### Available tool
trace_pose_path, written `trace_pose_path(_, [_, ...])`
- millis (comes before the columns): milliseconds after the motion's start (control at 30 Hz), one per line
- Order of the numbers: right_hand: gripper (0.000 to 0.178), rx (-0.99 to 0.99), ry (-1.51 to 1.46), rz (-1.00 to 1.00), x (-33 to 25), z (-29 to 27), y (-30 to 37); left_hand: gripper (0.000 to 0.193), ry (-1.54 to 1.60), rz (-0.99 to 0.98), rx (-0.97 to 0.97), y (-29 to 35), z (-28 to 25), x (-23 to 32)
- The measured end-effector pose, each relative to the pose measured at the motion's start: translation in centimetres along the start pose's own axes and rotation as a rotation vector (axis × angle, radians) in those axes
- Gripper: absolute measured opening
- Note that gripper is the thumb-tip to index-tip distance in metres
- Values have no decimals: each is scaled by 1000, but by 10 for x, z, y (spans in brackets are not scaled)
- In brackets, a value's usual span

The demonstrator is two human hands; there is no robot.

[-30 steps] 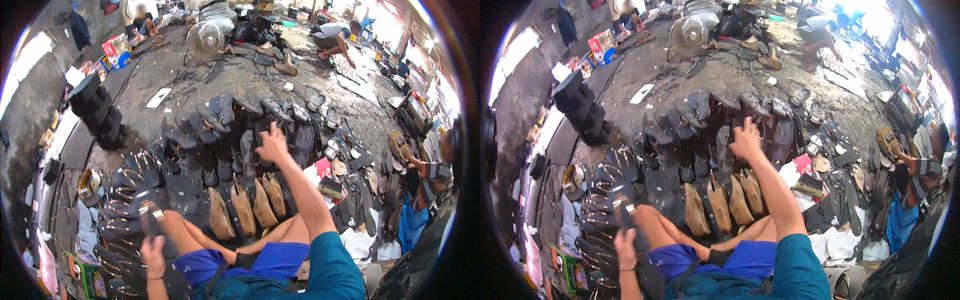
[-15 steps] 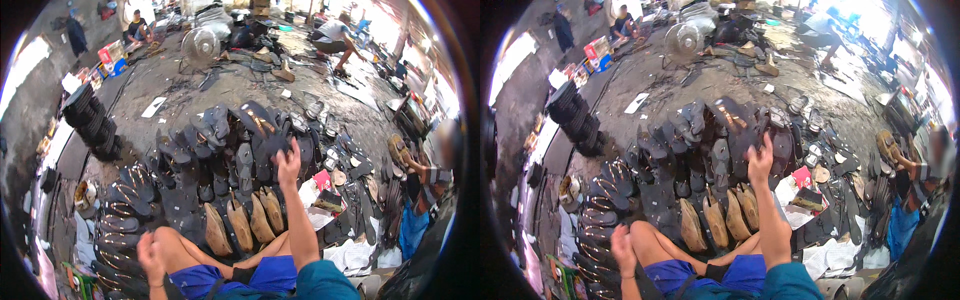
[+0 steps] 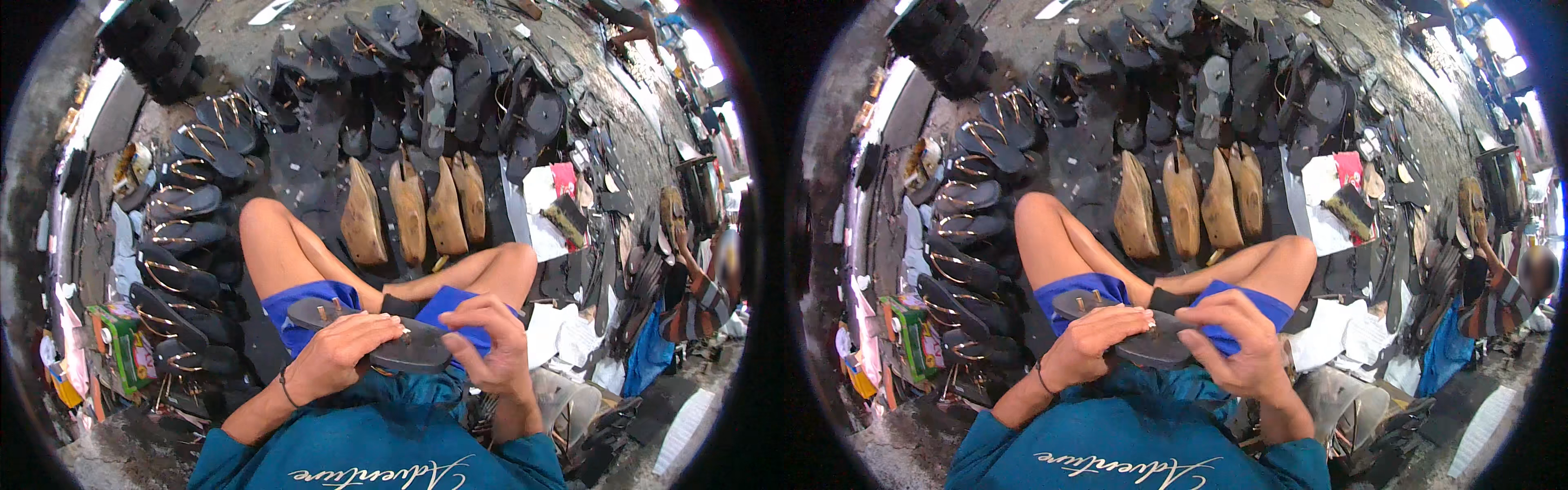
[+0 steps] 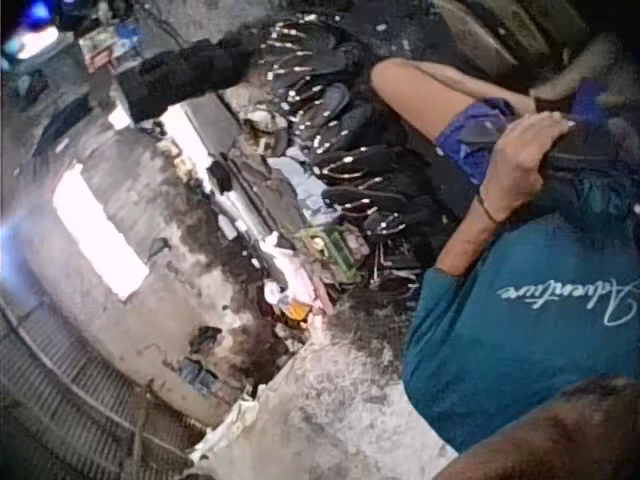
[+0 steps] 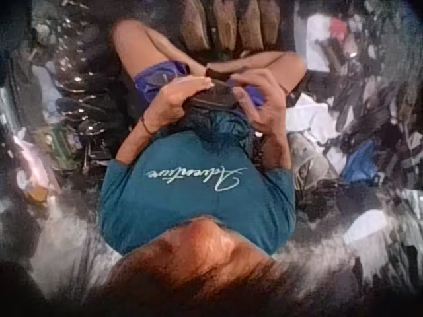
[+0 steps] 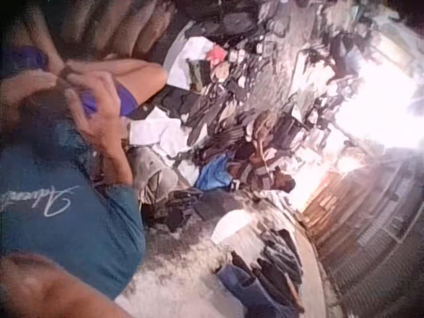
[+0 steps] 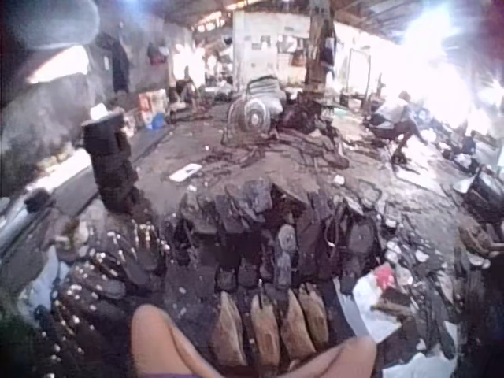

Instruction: The person sits on the floor and repeatedly picks up black flip-flops and wooden shoe lasts, aligns the straps, and presses the soles onto the lasts. The person handles the sandals one at a time, turning them over and adjusting the straps before placing them back on the floor.

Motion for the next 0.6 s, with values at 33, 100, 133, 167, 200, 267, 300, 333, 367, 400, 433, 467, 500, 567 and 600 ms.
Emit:
trace_pose_path(33, [24, -138, 31, 25, 0, 4, 5, 59, -47, 19, -48, 8, 7, 2])
trace_pose_path(100, [23, -373, 113, 47, -2, 14, 16, 58, -58, 65, -79, 17, 17, 3])
trace_pose_path(133, [22, -468, 169, 43, -3, 21, 21, 58, -72, 95, -89, 19, 20, 3])
trace_pose_path(167, [21, -566, 223, 39, -2, 26, 26, 56, -73, 114, -103, 23, 25, 1])
trace_pose_path(200, [20, -602, 217, -23, -4, 29, 28, 58, -42, 107, -123, 25, 29, -1])
trace_pose_path(267, [20, -674, 204, -148, 1, 37, 37, 61, 21, 93, -164, 29, 35, -5])
trace_pose_path(300, [20, -700, 201, -182, 3, 40, 39, 60, 55, 94, -176, 31, 37, -10])
trace_pose_path(333, [20, -725, 199, -215, 3, 43, 40, 59, 90, 96, -189, 33, 39, -15])
trace_pose_path(367, [21, -751, 198, -247, 4, 47, 43, 58, 125, 98, -202, 34, 41, -18])
trace_pose_path(400, [21, -763, 206, -251, 9, 50, 44, 59, 139, 101, -210, 33, 42, -20])
trace_pose_path(433, [22, -776, 215, -254, 13, 53, 47, 60, 153, 104, -218, 32, 43, -20])
trace_pose_path(467, [23, -788, 225, -257, 15, 54, 48, 61, 167, 108, -226, 31, 44, -21])
trace_pose_path(500, [22, -793, 251, -244, 14, 56, 49, 60, 156, 126, -209, 31, 43, -21])
trace_pose_path(567, [23, -802, 304, -218, 12, 57, 50, 60, 133, 161, -174, 30, 41, -20])
trace_pose_path(600, [23, -820, 306, -193, 13, 57, 51, 59, 115, 175, -178, 30, 40, -18])
Point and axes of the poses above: each hand's wrist, its own y-axis away from the middle knuckle, its own z-axis out of the palm, x = y × z, the point moved 7 cm from there along -y, towards the middle knuckle, and after that the axes turned 15 degrees about x, right-handed, at the moved point
